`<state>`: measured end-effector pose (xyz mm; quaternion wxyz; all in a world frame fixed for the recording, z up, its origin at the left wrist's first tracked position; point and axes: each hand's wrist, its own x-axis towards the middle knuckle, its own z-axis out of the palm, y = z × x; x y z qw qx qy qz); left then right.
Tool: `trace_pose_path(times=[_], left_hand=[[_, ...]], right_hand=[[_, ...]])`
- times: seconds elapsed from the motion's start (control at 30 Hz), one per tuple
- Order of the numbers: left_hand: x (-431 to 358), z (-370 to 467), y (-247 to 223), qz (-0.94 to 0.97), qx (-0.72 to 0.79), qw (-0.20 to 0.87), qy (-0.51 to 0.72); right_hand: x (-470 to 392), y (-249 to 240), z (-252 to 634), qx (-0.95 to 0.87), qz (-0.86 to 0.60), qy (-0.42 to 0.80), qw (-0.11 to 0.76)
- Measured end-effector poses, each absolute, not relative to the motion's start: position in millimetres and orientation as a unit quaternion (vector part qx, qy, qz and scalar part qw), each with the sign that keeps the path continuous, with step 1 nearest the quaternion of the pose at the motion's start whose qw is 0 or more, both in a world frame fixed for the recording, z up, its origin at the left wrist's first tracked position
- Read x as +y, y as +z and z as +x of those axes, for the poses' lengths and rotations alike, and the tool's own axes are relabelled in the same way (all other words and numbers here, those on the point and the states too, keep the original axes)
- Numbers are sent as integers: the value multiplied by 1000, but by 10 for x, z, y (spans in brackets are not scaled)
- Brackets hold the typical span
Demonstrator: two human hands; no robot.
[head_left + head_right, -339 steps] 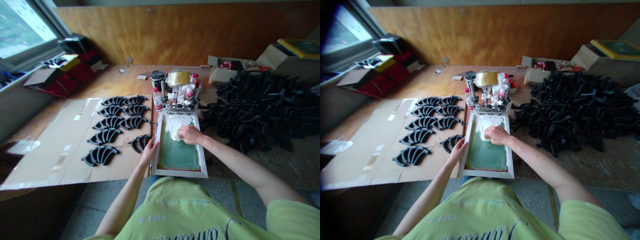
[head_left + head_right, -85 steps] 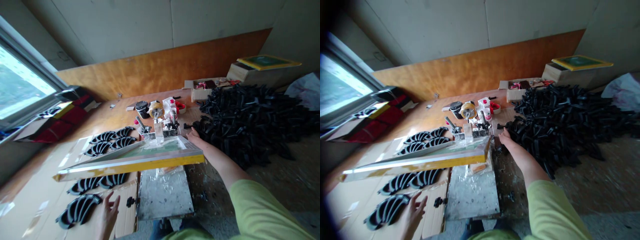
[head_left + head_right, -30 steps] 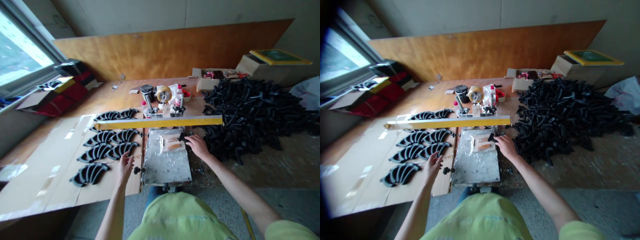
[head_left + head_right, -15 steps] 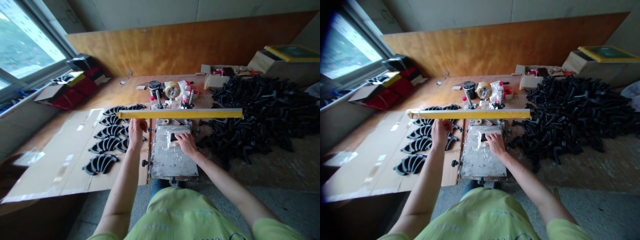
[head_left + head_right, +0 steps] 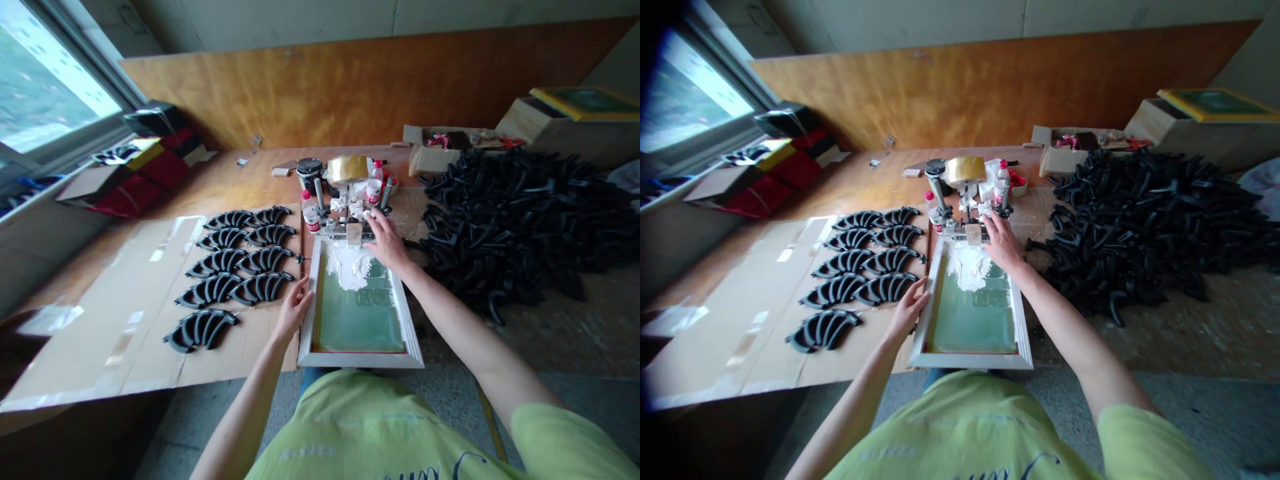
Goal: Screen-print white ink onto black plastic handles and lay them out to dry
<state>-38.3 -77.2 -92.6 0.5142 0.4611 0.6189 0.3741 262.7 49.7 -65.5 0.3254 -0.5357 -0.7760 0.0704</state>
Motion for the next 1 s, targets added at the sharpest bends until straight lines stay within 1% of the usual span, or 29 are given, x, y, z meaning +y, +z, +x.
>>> trace_pose_path(times=[0.1,0.17,0.2,0.27,0.37,0.43,0.6,0.7,0.8,0.9,1.0], left_hand=[[-757,-378,-1221,466,619,520,361],[-745,-384,-1313,467,623,518,353],[-744,-388,-1332,467,627,516,350],[-751,-396,-1334,469,634,510,344],[-766,-392,-1310,468,638,505,346],[-771,-384,-1305,461,640,505,351],[-774,-380,-1344,458,638,512,347],[-777,-377,-1354,458,636,514,349],[-778,-367,-1324,455,630,518,359],[-782,-357,-1275,451,631,519,359],[-790,-347,-1239,438,631,529,361]], right_hand=[[628,-628,2278,-819,-522,78,223],[665,-660,2217,-827,-534,97,150],[670,-684,2226,-824,-542,102,125],[650,-740,2271,-813,-565,92,104],[532,-828,2281,-795,-595,56,106],[382,-875,2228,-805,-582,46,106],[-83,-858,2201,-898,-422,60,108],[-163,-763,2305,-929,-343,90,107],[-79,-708,2333,-917,-363,110,125],[-69,-756,2271,-889,-420,85,158],[-176,-830,2242,-901,-395,86,159]])
